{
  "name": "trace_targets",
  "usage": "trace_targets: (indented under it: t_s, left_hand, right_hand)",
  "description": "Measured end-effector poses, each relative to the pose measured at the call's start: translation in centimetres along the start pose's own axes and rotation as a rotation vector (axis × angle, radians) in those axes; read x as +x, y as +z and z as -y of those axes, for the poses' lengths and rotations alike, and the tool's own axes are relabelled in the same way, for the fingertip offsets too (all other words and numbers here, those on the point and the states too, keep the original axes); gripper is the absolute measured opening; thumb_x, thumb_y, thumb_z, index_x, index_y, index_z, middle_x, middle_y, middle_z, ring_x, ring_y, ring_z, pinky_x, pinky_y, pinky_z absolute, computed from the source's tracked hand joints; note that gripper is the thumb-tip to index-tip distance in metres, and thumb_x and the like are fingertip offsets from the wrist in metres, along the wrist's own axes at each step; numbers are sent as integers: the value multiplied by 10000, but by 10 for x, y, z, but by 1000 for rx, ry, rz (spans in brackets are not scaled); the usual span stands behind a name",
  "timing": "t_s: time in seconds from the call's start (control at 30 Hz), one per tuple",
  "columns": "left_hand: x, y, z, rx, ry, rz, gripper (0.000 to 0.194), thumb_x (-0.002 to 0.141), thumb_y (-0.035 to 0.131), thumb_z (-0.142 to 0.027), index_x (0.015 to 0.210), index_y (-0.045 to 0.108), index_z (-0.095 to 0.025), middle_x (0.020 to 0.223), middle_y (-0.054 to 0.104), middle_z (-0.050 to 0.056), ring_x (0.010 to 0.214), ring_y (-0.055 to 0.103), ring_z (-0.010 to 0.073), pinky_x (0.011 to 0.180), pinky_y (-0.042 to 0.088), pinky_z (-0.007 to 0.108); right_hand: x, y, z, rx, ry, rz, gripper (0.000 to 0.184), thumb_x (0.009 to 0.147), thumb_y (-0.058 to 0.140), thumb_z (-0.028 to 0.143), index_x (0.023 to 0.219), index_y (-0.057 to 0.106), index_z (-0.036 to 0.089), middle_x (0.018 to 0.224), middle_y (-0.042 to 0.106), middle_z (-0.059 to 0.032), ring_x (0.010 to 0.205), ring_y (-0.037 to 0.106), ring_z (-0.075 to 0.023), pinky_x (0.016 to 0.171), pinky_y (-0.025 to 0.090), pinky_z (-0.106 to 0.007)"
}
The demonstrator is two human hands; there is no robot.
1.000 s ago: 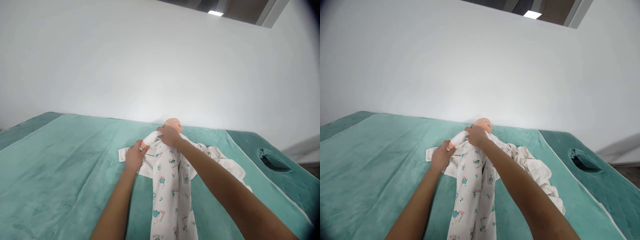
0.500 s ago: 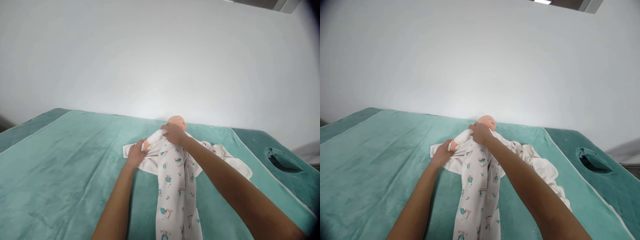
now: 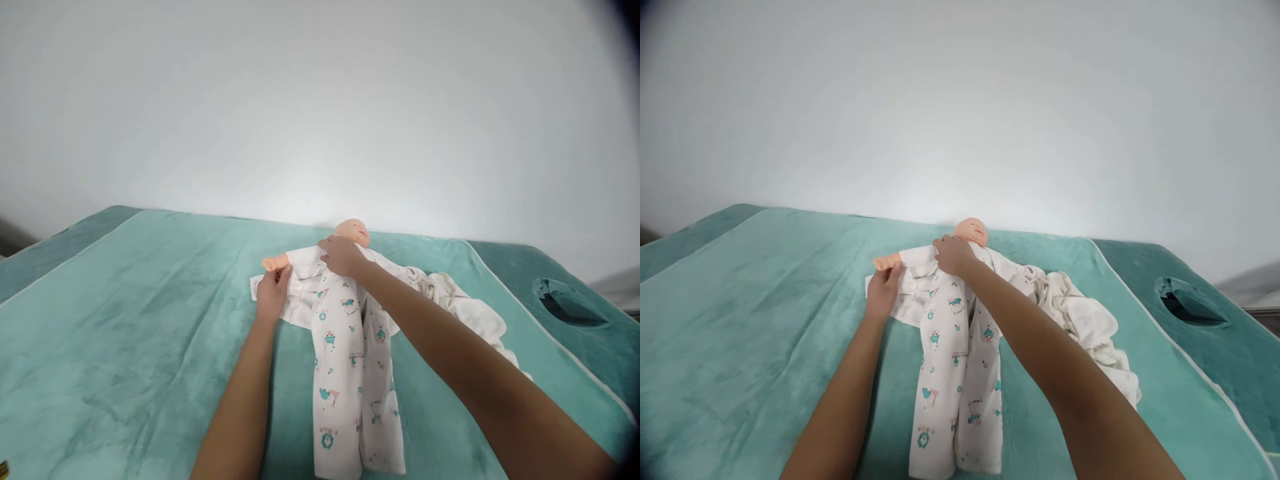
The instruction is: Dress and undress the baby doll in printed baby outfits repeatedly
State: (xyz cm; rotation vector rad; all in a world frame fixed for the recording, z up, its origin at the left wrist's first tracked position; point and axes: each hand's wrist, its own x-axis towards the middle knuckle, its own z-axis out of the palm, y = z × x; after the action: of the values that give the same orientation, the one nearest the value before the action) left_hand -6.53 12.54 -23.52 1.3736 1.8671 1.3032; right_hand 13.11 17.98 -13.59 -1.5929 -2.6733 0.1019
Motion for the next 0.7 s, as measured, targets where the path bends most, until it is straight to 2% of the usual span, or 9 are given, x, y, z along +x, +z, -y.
trace_targets:
  t_s: [0.1,0.17,0.23,0.33,0.4,0.5,0.6,0.7]
  left_hand:
    - [-2,0,-2,-213,-114,-135,410,905,499,-550,1042,587,-173,925,716,63,832,678,196,731,519,299]
    - [-5,-3,-3,-256,-159,-205,391,898,526,-517,1072,560,-167,927,709,59,804,675,177,708,524,283]
    - [-8,-7,-3,-172,-161,-241,347,903,525,-491,1045,565,-176,909,702,53,801,666,180,719,518,292]
    - [-11,-14,0,39,-152,-246,323,939,446,-482,1008,582,-197,897,695,60,839,655,217,767,507,341]
    - [-12,-16,4,159,-139,-224,324,949,413,-469,995,587,-200,928,694,86,900,647,251,806,501,376]
    - [-13,-16,11,284,-99,-199,301,944,416,-432,976,597,-193,982,686,132,1021,612,299,882,484,426]
    - [-14,-16,17,327,-49,-197,259,924,442,-368,988,605,-178,996,675,147,1076,581,316,951,457,463]
    - [-17,-16,13,367,61,-268,250,885,476,-260,1074,597,-150,1084,635,166,1146,553,313,1025,417,492]
  right_hand:
    - [6,6,8,-43,-14,36,332,969,485,266,1268,582,161,1254,616,-154,1139,587,-307,886,478,-398]
    - [10,13,10,-68,-37,36,325,961,492,267,1246,601,155,1233,629,-159,1111,599,-312,888,478,-415]
    - [13,20,8,-53,-68,-3,324,962,492,279,1235,620,161,1232,642,-152,1124,597,-313,928,466,-439]
    - [5,32,-6,65,-116,-102,375,985,467,314,1319,598,205,1329,628,-112,1253,539,-283,1051,404,-451]
    - [-13,40,-23,154,-91,-178,416,999,438,332,1386,562,240,1409,590,-83,1327,487,-253,1102,367,-433]
    - [-58,54,-59,229,79,-303,451,1008,384,337,1425,539,262,1432,575,-79,1329,484,-247,1094,381,-424]
    - [-109,75,-96,227,257,-409,466,990,389,305,1422,542,220,1387,603,-119,1285,512,-271,1083,384,-463]
    - [-142,97,-120,177,326,-529,420,966,423,255,1330,615,166,1358,622,-145,1285,513,-270,1127,334,-470]
